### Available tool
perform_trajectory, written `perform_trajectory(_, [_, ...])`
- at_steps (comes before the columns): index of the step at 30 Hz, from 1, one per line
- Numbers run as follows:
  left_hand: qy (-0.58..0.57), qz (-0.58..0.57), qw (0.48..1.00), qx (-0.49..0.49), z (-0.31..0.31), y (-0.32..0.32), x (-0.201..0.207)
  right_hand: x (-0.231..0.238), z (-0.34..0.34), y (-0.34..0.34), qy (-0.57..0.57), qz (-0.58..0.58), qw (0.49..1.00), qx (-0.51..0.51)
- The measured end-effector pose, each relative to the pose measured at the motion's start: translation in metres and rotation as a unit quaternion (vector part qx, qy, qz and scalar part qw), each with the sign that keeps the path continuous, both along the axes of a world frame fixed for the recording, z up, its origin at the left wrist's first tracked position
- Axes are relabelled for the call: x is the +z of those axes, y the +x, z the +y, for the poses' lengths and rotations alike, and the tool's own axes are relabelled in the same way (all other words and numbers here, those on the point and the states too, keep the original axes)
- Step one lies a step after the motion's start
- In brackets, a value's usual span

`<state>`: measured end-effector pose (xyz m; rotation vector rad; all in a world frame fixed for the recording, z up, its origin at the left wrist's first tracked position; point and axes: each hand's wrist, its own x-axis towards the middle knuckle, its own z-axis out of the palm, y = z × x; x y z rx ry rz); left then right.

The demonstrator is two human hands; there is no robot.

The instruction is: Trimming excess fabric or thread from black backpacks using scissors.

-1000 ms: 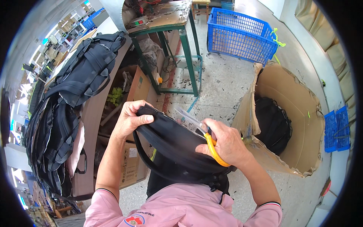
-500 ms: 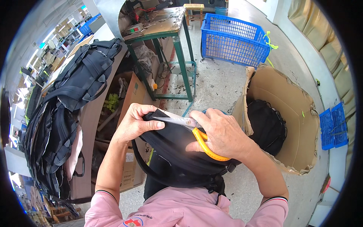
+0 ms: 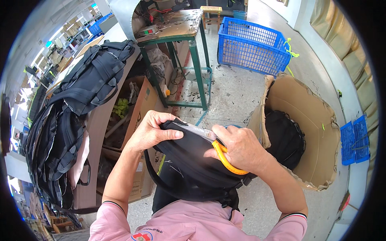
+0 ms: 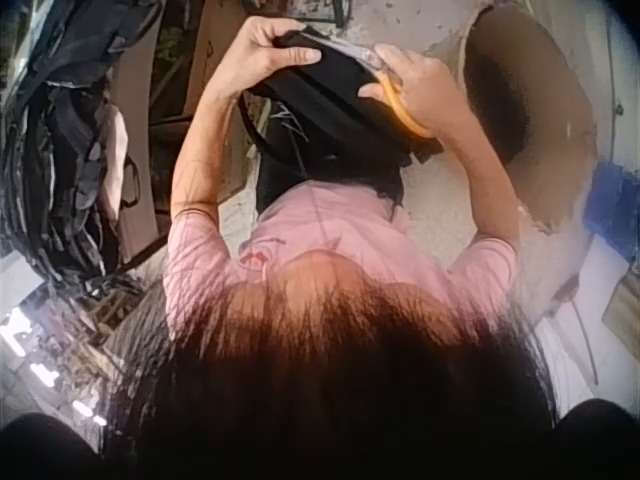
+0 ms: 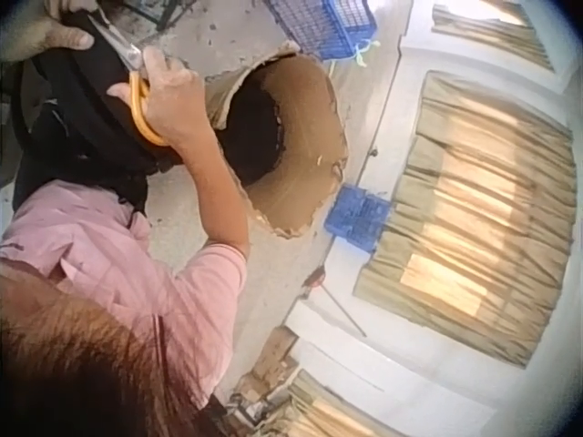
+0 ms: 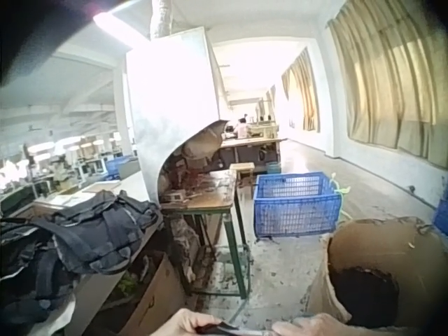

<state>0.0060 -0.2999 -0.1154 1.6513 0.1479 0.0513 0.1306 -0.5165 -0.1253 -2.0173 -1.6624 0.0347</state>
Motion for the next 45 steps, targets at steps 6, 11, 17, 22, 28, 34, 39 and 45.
perform_trajectory(6, [0.075,-0.025,0.997,0.014,-0.004,0.005,-0.005,0.010,0.003,0.003,0.010,-0.054,0.998,0.000])
perform_trajectory(11, [0.084,0.000,0.996,0.017,-0.007,0.008,-0.005,0.006,0.001,0.008,-0.032,-0.053,0.998,0.001])
perform_trajectory(17, [0.081,0.021,0.996,0.035,-0.010,0.011,-0.006,0.014,-0.001,0.015,-0.053,-0.074,0.996,0.016])
perform_trajectory(22, [0.083,-0.005,0.996,0.028,-0.012,0.016,-0.015,0.017,0.006,0.019,-0.034,-0.110,0.993,0.028])
perform_trajectory(28, [0.117,-0.004,0.993,0.028,-0.014,0.019,-0.017,0.017,0.000,0.024,-0.092,-0.098,0.991,0.028])
perform_trajectory(34, [0.128,-0.007,0.991,0.049,-0.014,0.020,-0.016,0.017,0.004,0.022,-0.043,0.018,0.999,0.005])
perform_trajectory(39, [0.133,-0.052,0.988,0.063,-0.018,0.021,-0.020,-0.030,0.031,0.016,0.072,0.246,0.966,0.036])
perform_trajectory(45, [-0.120,-0.163,0.908,0.366,0.021,-0.012,-0.085,-0.003,0.021,0.017,0.172,0.439,0.879,-0.070])
